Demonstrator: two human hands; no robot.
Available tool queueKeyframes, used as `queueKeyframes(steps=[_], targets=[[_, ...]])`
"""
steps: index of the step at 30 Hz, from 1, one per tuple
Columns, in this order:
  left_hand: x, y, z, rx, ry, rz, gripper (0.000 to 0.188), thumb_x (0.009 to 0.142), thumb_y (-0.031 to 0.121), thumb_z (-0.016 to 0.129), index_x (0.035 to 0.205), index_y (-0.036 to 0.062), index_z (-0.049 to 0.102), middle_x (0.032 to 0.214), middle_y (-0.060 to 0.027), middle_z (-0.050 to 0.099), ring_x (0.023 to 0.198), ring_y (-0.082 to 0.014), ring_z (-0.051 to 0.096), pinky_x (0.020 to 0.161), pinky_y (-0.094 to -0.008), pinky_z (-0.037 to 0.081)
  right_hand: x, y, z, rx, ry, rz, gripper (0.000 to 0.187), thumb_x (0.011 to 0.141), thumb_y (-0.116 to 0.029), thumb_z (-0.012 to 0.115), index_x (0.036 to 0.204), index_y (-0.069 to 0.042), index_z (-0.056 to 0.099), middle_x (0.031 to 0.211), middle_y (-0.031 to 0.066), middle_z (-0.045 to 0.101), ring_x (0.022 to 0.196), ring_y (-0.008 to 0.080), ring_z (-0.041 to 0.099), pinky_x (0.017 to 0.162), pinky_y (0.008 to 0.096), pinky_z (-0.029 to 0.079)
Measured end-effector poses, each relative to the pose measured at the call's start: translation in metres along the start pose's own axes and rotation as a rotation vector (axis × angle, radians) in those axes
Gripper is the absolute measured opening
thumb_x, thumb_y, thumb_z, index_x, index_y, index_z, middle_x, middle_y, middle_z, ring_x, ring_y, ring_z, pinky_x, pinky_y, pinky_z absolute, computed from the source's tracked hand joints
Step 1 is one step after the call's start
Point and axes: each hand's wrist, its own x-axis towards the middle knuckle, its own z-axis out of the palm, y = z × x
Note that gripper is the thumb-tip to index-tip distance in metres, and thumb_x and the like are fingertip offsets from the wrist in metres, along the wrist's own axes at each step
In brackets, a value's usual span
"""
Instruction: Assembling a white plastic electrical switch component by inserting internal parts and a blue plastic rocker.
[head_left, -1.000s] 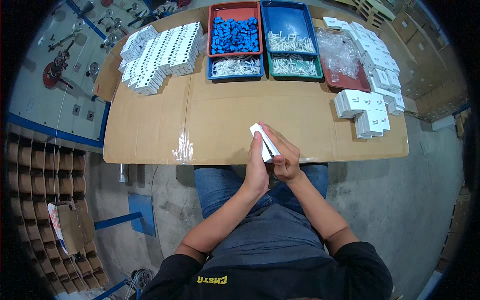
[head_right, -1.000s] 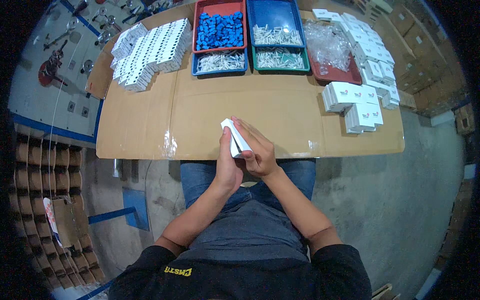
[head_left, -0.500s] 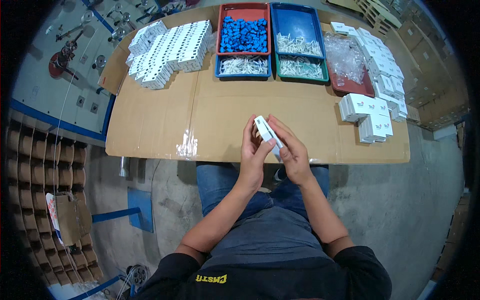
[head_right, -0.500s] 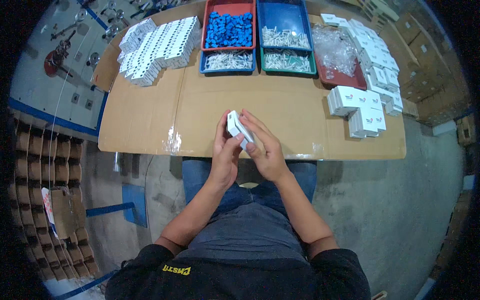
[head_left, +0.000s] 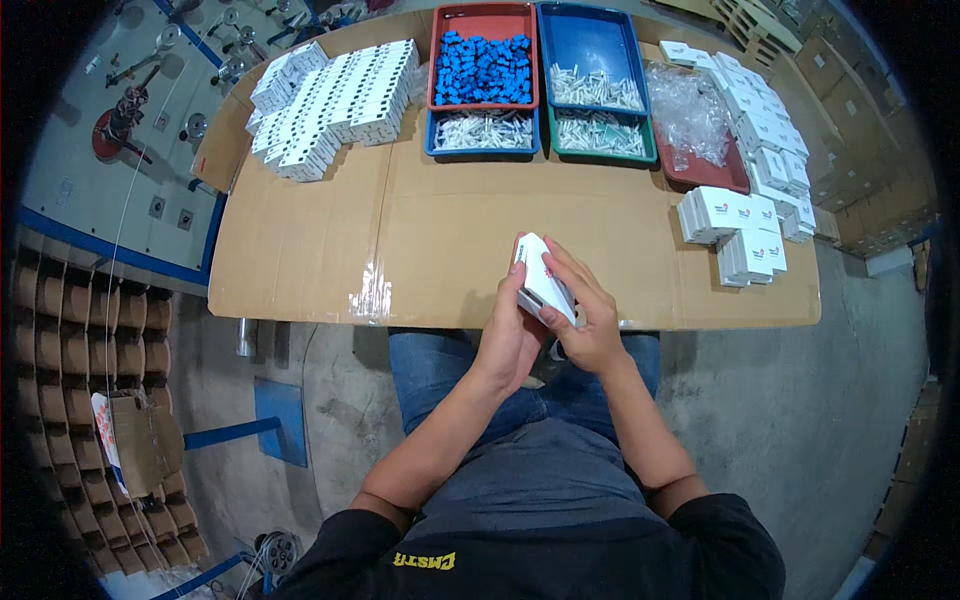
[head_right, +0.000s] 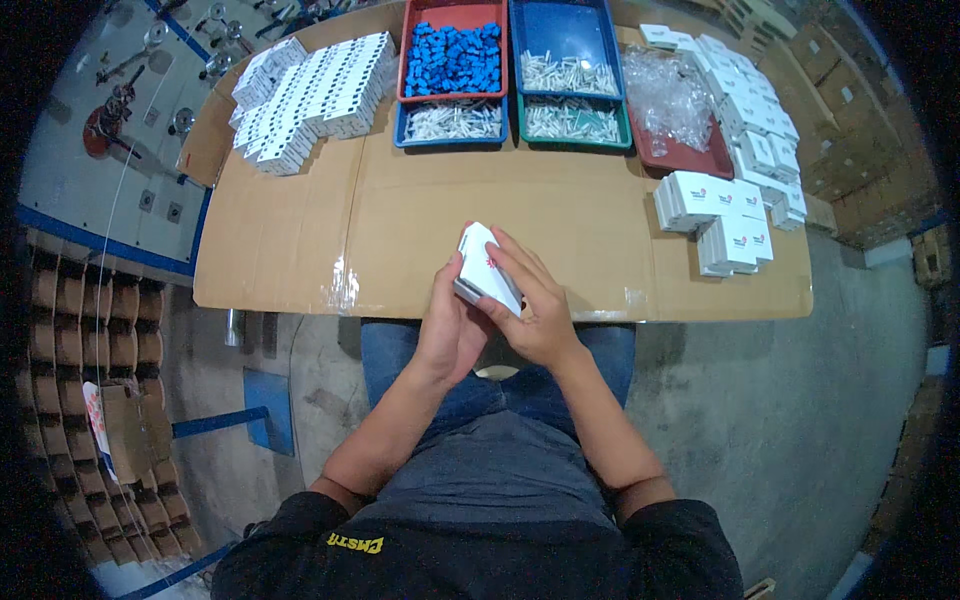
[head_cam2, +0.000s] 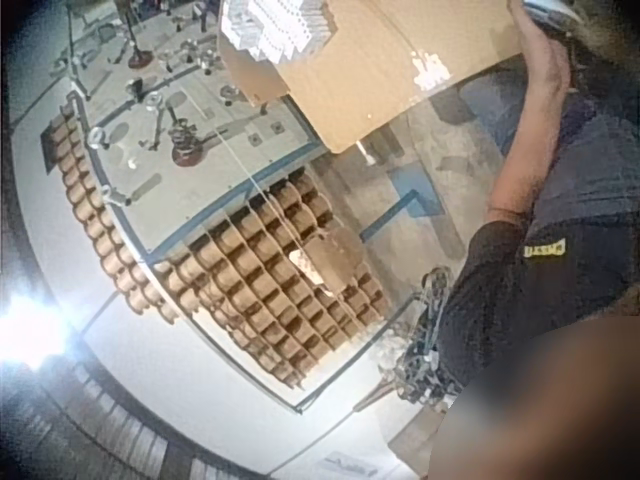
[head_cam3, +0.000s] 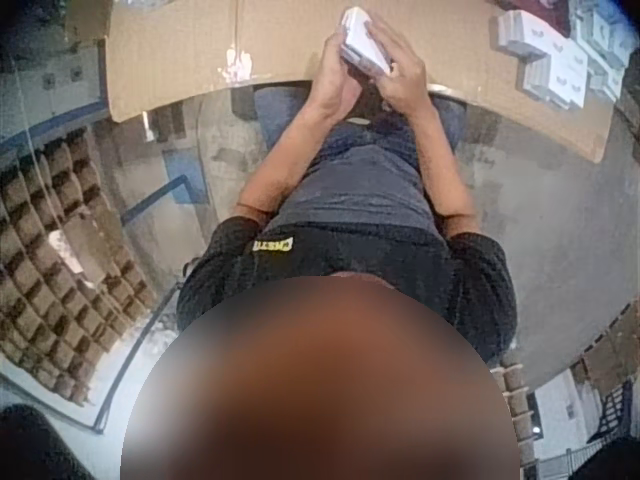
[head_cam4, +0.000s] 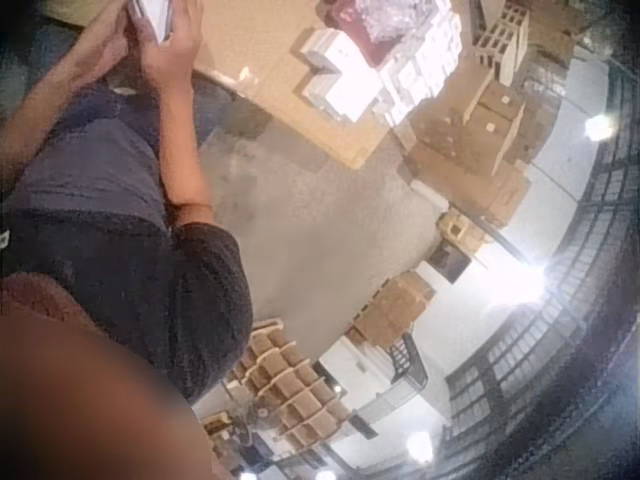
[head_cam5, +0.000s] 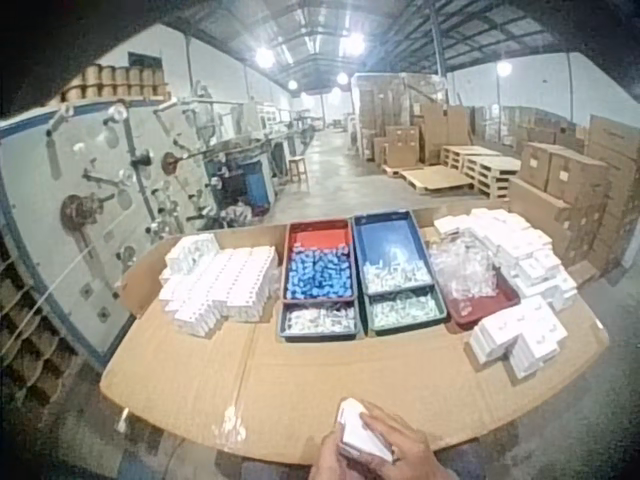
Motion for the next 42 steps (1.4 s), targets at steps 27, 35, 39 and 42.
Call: queueKeyframes(steps=[27,35,39,42], targets=[[0.017,-0.009,-0.019,0.392,0.091,0.414,0.057,0.105,0.021,0.057,0.156,0.0049,0.035,0.139,-0.0089,0.052,0.126,-0.0158,0.05,0.106,-0.0306,0.043,0.01,-0.005,0.002,0.017,-0.109,-0.051,0.06,0.102,-0.028,0.062,0.15,0.005,0.047,0.155,0.0256,0.048,0.144,0.0392,0.047,0.119,0.0433,0.036],[0.014,-0.003,-0.02,0.422,0.037,0.561,0.066,0.094,0.005,0.066,0.153,0.0063,0.036,0.13,-0.0089,0.055,0.117,-0.015,0.056,0.101,-0.0317,0.047,0.003,-0.005,0.004,0.123,-0.058,-0.01,0.051,0.097,-0.01,0.056,0.145,0.007,0.051,0.15,0.0275,0.052,0.138,0.0388,0.055,0.113,0.0428,0.045],[0.021,-0.012,-0.037,0.497,-0.007,0.646,0.072,0.09,0.005,0.072,0.153,0.0058,0.036,0.141,-0.0131,0.046,0.126,-0.0199,0.053,0.108,-0.0357,0.044,0.002,-0.004,0.003,0.136,-0.072,-0.051,0.048,0.098,-0.009,0.055,0.143,0.008,0.053,0.148,0.0282,0.054,0.136,0.039,0.056,0.112,0.0437,0.045],[0.022,-0.013,-0.037,0.579,-0.033,0.747,0.073,0.087,0.005,0.073,0.15,0.006,0.037,0.15,-0.0158,0.037,0.133,-0.0234,0.049,0.113,-0.038,0.041,-0.001,0.001,0.007,0.206,-0.032,-0.062,0.047,0.098,-0.009,0.054,0.142,0.007,0.053,0.148,0.0289,0.054,0.137,0.0391,0.056,0.113,0.0436,0.044]])
